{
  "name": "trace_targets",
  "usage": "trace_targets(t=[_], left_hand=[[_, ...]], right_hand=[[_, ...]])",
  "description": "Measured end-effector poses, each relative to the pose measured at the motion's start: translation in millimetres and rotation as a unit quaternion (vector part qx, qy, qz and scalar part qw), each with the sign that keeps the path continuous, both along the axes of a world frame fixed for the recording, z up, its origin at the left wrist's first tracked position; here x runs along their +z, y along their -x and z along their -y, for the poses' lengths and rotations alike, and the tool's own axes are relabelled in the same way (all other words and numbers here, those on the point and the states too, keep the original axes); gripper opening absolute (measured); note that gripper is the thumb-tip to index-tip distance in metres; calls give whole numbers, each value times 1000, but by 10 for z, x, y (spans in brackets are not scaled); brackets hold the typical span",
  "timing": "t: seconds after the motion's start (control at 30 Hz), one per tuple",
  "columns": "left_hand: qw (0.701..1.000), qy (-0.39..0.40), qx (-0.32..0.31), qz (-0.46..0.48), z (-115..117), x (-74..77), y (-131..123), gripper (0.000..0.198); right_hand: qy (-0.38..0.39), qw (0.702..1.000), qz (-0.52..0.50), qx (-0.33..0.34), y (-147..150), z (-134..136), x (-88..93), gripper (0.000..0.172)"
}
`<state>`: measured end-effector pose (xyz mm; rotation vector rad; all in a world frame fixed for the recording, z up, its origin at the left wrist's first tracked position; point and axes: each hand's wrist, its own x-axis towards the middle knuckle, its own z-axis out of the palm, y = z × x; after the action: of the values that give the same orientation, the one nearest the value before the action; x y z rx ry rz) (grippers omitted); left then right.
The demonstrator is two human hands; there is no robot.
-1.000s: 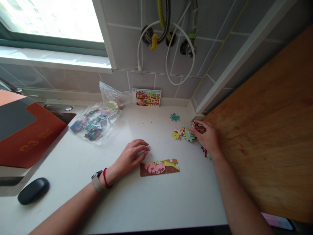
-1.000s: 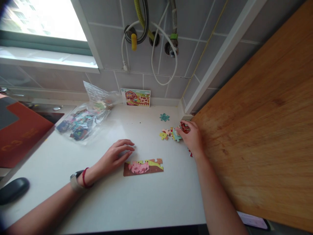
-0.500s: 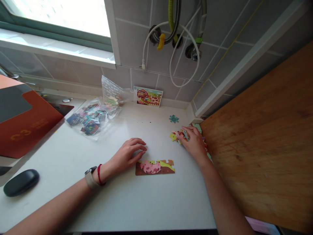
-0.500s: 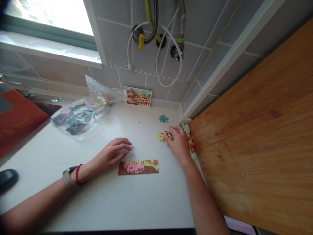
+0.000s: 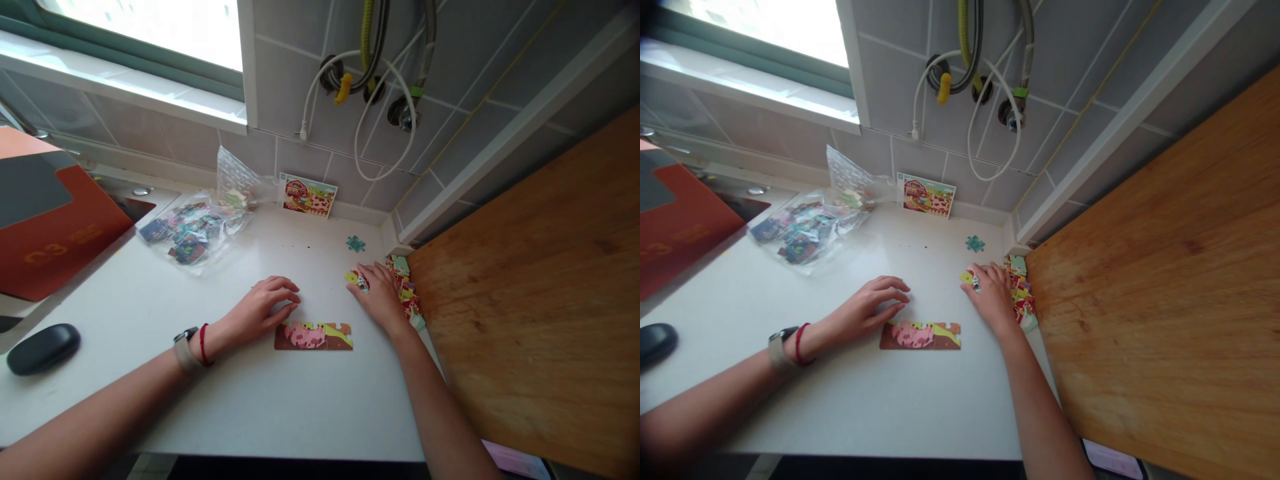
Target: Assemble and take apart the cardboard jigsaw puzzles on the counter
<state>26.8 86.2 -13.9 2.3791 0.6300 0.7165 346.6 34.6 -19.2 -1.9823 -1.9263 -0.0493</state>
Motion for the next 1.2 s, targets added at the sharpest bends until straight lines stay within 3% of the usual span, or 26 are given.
trace_targets(t=[0.2,0.5,0.63,0.73,0.83,0.93,1.03,1.2], left_hand=[[1000,-3,8,9,-2,74,2,22],[1000,-4,2,16,-4,88,0,20],[1000,-1,-5,18,-6,85,2,19],[1000,5,-10,10,-4,79,0,19],[1000,11,-8,-2,6,85,-6,22],[1000,12,-4,-4,22,97,-14,24],[1000,10,-12,-1,34,96,-18,23],[1000,5,-29,-1,45,89,-19,21]], right_hand=[[-95,994,-36,25,38,-27,83,39],[-187,928,-320,-22,149,-9,187,19],[-153,841,-517,-44,260,7,209,34],[-65,785,-616,-26,389,40,223,54],[34,764,-644,-21,496,78,201,43],[64,778,-625,-7,532,99,153,30],[58,830,-554,31,502,105,125,27],[47,912,-405,47,396,108,148,39]])
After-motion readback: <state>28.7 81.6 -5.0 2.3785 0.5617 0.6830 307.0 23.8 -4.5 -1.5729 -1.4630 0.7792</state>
